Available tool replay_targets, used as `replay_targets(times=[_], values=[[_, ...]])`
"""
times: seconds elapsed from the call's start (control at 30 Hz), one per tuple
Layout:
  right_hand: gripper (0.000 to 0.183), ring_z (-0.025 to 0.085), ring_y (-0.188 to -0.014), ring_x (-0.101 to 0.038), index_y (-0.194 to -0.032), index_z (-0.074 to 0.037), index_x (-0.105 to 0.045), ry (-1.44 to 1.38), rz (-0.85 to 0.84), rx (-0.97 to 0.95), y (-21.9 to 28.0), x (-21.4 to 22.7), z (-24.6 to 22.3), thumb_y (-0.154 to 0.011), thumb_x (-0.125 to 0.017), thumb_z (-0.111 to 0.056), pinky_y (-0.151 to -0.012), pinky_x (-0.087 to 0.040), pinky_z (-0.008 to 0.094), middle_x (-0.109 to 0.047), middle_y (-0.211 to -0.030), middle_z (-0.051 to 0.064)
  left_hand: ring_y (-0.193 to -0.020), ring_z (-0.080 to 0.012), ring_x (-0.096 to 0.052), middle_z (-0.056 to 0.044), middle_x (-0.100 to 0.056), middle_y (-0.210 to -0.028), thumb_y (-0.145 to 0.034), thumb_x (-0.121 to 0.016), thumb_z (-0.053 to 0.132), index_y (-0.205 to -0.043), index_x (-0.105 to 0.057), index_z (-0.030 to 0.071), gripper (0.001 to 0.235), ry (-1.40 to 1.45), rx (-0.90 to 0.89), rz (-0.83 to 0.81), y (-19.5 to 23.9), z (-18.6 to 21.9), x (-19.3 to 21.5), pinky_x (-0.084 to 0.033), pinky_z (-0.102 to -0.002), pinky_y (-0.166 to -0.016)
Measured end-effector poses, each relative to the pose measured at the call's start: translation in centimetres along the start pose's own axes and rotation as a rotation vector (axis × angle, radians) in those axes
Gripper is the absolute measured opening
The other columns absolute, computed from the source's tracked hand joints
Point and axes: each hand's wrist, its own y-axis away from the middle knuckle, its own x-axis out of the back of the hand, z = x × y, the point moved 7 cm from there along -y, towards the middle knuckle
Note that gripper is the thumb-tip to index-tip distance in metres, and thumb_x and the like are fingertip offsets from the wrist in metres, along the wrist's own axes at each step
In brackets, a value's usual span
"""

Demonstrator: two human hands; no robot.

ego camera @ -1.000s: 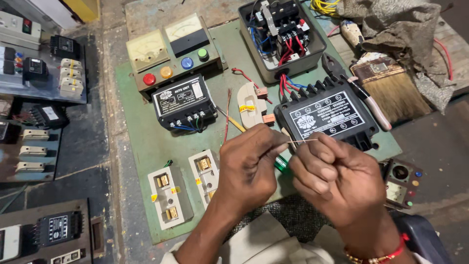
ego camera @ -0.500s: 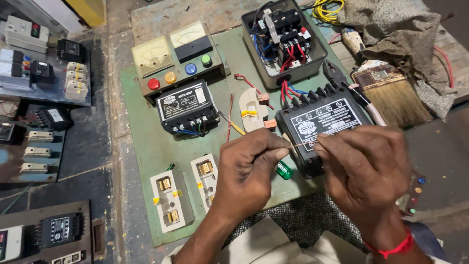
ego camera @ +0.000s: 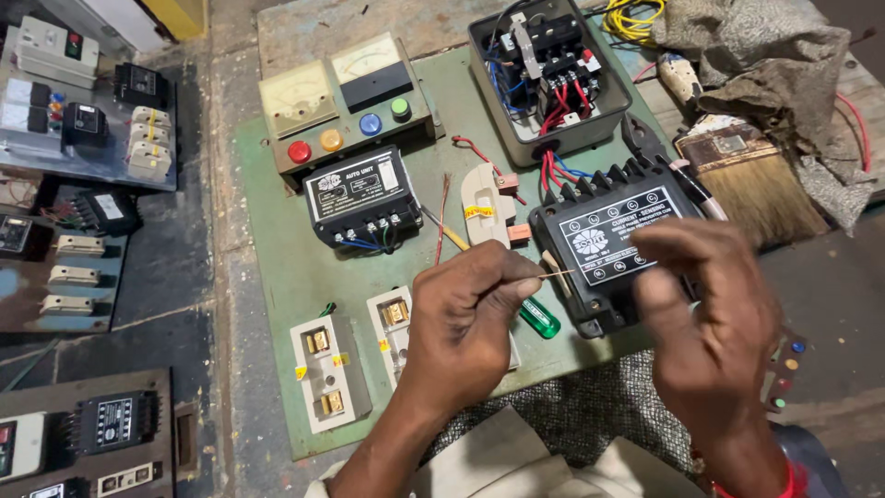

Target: The person repairs electrical components on a wooden workbench, using a screwdriver to tighten screws on a porcelain fuse holder and handling electrical wires by hand.

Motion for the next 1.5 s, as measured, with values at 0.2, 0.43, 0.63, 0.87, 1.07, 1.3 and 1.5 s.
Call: replay_targets(times=[0.2,0.43,0.63,0.87,1.07,1.3,1.5], values=[[0.012,0.024,-0.087,-0.057,-0.105,-0.006,-0.066,0.306,0.015,0.420,0.3,-1.2,-2.8,-0.097,-0.072,-0.012,-0.078,-0.046,0.037,-0.061,-0.092,0.011,-0.065,-0.0118,-0.055,-0.006,-0.061,-0.074,-0.095,-0.061,-0.006,-0.094,-0.068,-0.002,0.008,-0.001,0.002,0.001,0.2,0.4,0.0,-0.046,-0.028,-0.061],[0.018,0.020,-0.082,-0.060,-0.104,-0.001,-0.065,-0.906,-0.192,-0.806,4.4,-5.3,5.9,-0.103,-0.064,-0.020,-0.071,-0.048,0.032,-0.063,-0.092,0.011,-0.073,-0.0130,-0.061,-0.008,-0.063,-0.081,-0.094,-0.061,-0.006,-0.095,-0.065,-0.001,0.006,-0.161,-0.161,0.040,0.7,1.1,0.1,-0.050,-0.028,-0.067],[0.029,0.018,-0.079,-0.062,-0.106,0.003,-0.065,-0.351,-0.100,-0.423,1.4,-2.2,3.7,-0.106,-0.059,-0.026,-0.065,-0.049,0.029,-0.064,-0.091,0.013,-0.068,-0.0129,-0.057,-0.007,-0.062,-0.075,-0.095,-0.062,-0.006,-0.092,-0.066,-0.003,0.006,-0.019,-0.009,0.064,1.1,-0.2,1.1,-0.047,-0.028,-0.064],[0.020,0.018,-0.085,-0.064,-0.112,-0.007,-0.071,0.250,-0.066,0.276,0.4,-2.0,-2.8,-0.097,-0.073,-0.020,-0.068,-0.051,0.030,-0.067,-0.097,0.012,-0.073,-0.0126,-0.059,-0.007,-0.063,-0.079,-0.096,-0.060,-0.006,-0.094,-0.065,-0.003,0.007,0.009,-0.069,0.038,1.1,0.4,1.2,-0.049,-0.027,-0.069],[0.019,0.012,-0.068,-0.059,-0.092,-0.002,-0.070,-0.677,-0.155,-0.568,3.1,-4.8,4.2,-0.101,-0.068,-0.019,-0.058,-0.045,0.024,-0.064,-0.079,0.006,-0.072,-0.0147,-0.063,-0.008,-0.064,-0.080,-0.094,-0.059,-0.006,-0.093,-0.065,-0.001,0.008,-0.053,-0.066,0.042,2.0,-0.1,1.0,-0.052,-0.028,-0.068],[0.024,0.012,-0.061,-0.050,-0.086,0.000,-0.064,-0.117,-0.122,-0.340,3.3,-4.9,3.2,-0.105,-0.060,-0.014,-0.056,-0.041,0.027,-0.057,-0.068,0.006,-0.078,-0.0252,-0.068,-0.012,-0.069,-0.087,-0.093,-0.065,0.001,-0.098,-0.068,0.001,0.006,-0.066,-0.028,-0.016,3.7,0.4,-0.3,-0.054,-0.035,-0.073],[0.021,0.012,-0.067,-0.058,-0.088,0.000,-0.061,-0.076,-0.128,-0.052,2.1,-4.0,0.1,-0.105,-0.060,-0.013,-0.062,-0.046,0.027,-0.061,-0.078,0.005,-0.078,-0.0318,-0.066,-0.014,-0.072,-0.089,-0.086,-0.069,0.008,-0.099,-0.070,-0.001,0.017,-0.252,-0.147,-0.022,2.7,4.1,1.3,-0.049,-0.041,-0.075]])
